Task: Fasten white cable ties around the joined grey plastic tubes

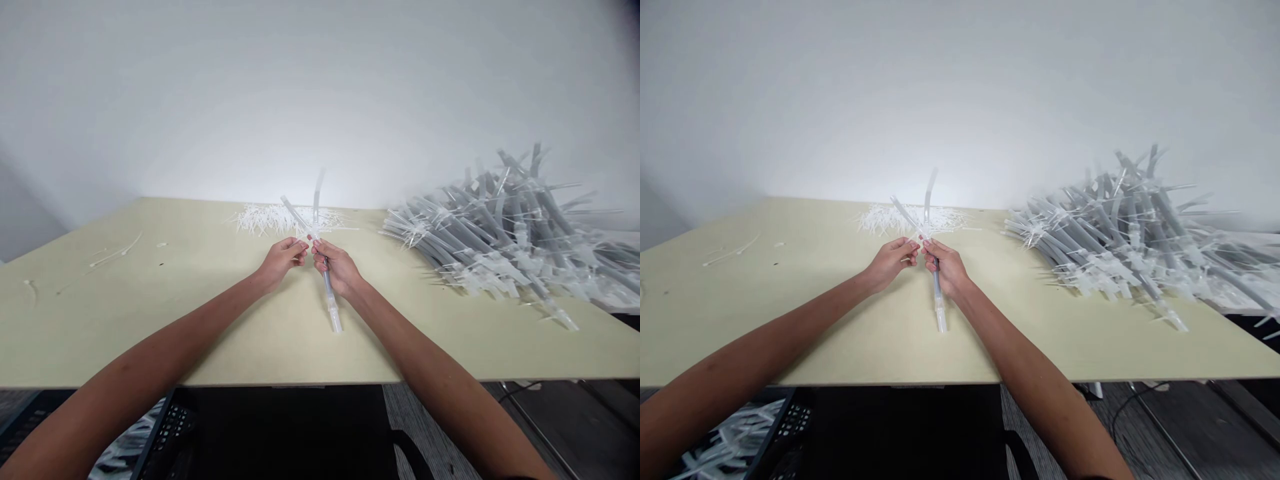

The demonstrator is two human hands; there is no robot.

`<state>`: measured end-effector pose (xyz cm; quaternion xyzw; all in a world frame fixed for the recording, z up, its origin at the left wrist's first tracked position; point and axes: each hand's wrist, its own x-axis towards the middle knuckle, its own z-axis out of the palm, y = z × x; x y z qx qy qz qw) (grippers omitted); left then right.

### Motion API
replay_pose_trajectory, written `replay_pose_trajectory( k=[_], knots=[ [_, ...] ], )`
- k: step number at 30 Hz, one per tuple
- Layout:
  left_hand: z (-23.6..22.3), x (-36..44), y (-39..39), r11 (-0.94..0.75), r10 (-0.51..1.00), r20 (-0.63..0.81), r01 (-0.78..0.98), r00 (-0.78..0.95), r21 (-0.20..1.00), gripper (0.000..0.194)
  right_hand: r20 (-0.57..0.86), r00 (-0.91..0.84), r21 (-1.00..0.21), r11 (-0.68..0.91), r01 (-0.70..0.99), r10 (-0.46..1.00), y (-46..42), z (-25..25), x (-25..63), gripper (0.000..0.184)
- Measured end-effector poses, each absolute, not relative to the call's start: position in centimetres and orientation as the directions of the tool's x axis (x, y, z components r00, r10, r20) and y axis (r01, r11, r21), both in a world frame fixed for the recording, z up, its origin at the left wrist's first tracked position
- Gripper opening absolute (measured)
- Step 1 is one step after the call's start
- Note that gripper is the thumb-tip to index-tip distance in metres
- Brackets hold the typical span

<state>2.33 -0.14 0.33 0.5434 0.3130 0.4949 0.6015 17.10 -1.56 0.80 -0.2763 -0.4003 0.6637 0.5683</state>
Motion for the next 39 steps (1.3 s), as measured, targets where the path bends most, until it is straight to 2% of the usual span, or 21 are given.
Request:
replay_pose_trajectory(
  k=[11, 15, 19, 24, 28, 33, 39],
  knots=[
    [0.3, 2.3, -0.2, -0.044, 0.941, 0.137, -0.289, 0.311, 0.956, 0.023, 0.025, -0.235, -0.887, -0.087, -0.454, 0.972, -1.8, 1.3, 17.0, 0.027],
    [0.0, 2.7, -0.4, -0.066, 0.958, 0.14, -0.281, 0.252, 0.957, 0.023, 0.068, -0.137, -0.911, 0.006, -0.412, 0.988, -1.6, 0.8, 16.8, 0.026],
    [-0.4, 3.7, -0.9, -0.122, 0.98, 0.158, -0.255, 0.124, 0.959, 0.02, 0.115, -0.001, -0.935, 0.108, -0.339, 0.993, -1.3, 0.2, 16.4, 0.021],
    [-0.5, 4.5, -1.5, -0.168, 0.984, 0.178, -0.209, 0.026, 0.963, 0.019, 0.144, 0.09, -0.948, 0.163, -0.273, 0.986, -1.1, -0.5, 16.2, 0.023],
    [-0.2, 4.2, -1.4, -0.185, 0.979, 0.199, -0.206, 0.05, 0.961, 0.019, 0.136, 0.047, -0.944, 0.144, -0.296, 0.99, -1.1, -0.4, 16.5, 0.022],
    [0.2, 3.5, -1.2, -0.173, 0.969, 0.208, -0.234, 0.134, 0.957, 0.019, 0.068, -0.062, -0.918, 0.038, -0.395, 0.996, -1.3, 0.6, 17.1, 0.031],
    [0.0, 3.4, -1.1, -0.086, 0.948, 0.181, -0.339, 0.261, 0.937, 0.023, 0.018, -0.152, -0.889, -0.053, -0.454, 0.988, -1.5, 1.4, 17.2, 0.03]
  ],
)
